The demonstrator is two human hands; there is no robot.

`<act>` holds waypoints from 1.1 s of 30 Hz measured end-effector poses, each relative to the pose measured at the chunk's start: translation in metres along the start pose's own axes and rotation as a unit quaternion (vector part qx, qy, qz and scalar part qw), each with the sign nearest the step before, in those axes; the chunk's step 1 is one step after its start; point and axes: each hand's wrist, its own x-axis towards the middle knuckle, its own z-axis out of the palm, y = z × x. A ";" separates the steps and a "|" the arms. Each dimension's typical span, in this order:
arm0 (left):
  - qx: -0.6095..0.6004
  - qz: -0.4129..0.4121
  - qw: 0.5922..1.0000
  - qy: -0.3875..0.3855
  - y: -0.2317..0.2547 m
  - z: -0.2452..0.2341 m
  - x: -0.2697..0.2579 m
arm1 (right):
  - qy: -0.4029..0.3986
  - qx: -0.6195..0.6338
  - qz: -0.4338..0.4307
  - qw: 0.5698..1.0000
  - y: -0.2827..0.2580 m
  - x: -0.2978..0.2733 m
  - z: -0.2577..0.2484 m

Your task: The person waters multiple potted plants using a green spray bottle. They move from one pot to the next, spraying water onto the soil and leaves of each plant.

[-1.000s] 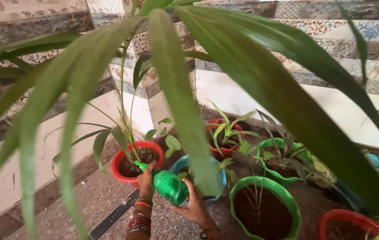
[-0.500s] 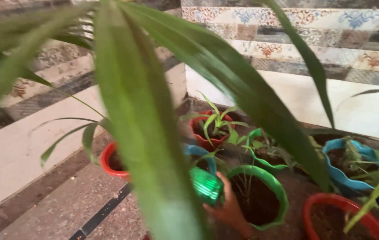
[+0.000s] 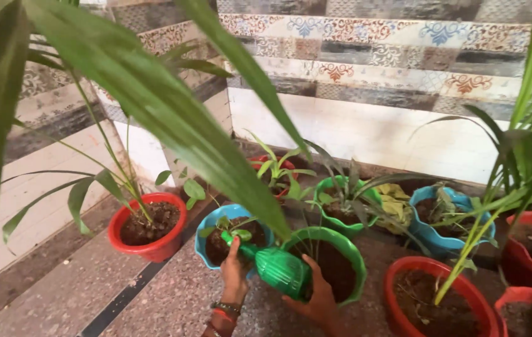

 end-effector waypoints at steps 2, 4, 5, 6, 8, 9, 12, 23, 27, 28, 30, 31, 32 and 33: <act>0.009 -0.002 1.000 -0.015 0.005 -0.001 -0.006 | -0.003 0.020 0.024 1.000 -0.005 0.000 -0.002; 0.021 0.011 0.999 -0.039 0.010 0.001 -0.014 | -0.002 0.025 0.010 1.000 -0.008 0.003 -0.003; 0.057 0.017 0.998 -0.034 0.012 0.003 -0.017 | -0.001 0.026 0.003 1.000 -0.010 0.003 -0.004; 0.093 0.023 0.995 -0.028 0.013 0.005 -0.021 | -0.005 0.023 0.010 1.000 -0.012 0.002 -0.005; 0.138 0.029 0.990 -0.020 0.015 0.007 -0.023 | -0.012 0.016 0.023 1.000 -0.015 0.002 -0.007; 0.150 0.027 0.988 -0.017 0.015 0.006 -0.023 | -0.012 0.027 0.033 0.999 -0.016 0.002 -0.006; 0.123 0.034 0.992 -0.007 0.006 0.000 -0.016 | -0.021 0.026 0.054 0.998 -0.016 0.002 -0.006; 0.096 0.044 0.994 -0.028 0.012 0.004 -0.025 | -0.039 0.017 0.070 0.997 -0.022 0.002 -0.008; 0.035 0.051 0.997 -0.043 0.000 -0.009 -0.015 | -0.073 -0.027 0.051 0.996 -0.012 0.001 -0.006; 0.022 0.051 0.997 -0.048 -0.001 -0.006 -0.016 | -0.064 -0.032 0.023 0.997 -0.010 -0.001 -0.004; 0.011 0.095 0.995 -0.037 0.007 0.000 -0.031 | -0.065 -0.038 -0.014 0.997 -0.005 -0.007 -0.007; 0.008 0.119 0.992 -0.030 0.018 0.001 -0.045 | -0.074 -0.034 -0.023 0.996 -0.004 -0.011 -0.008; 0.046 0.183 0.981 -0.051 0.030 0.003 -0.061 | -0.082 -0.031 -0.032 0.996 -0.004 -0.015 -0.008; 0.081 0.246 0.963 -0.073 0.041 0.007 -0.077 | -0.102 -0.025 -0.039 0.994 -0.004 -0.018 -0.009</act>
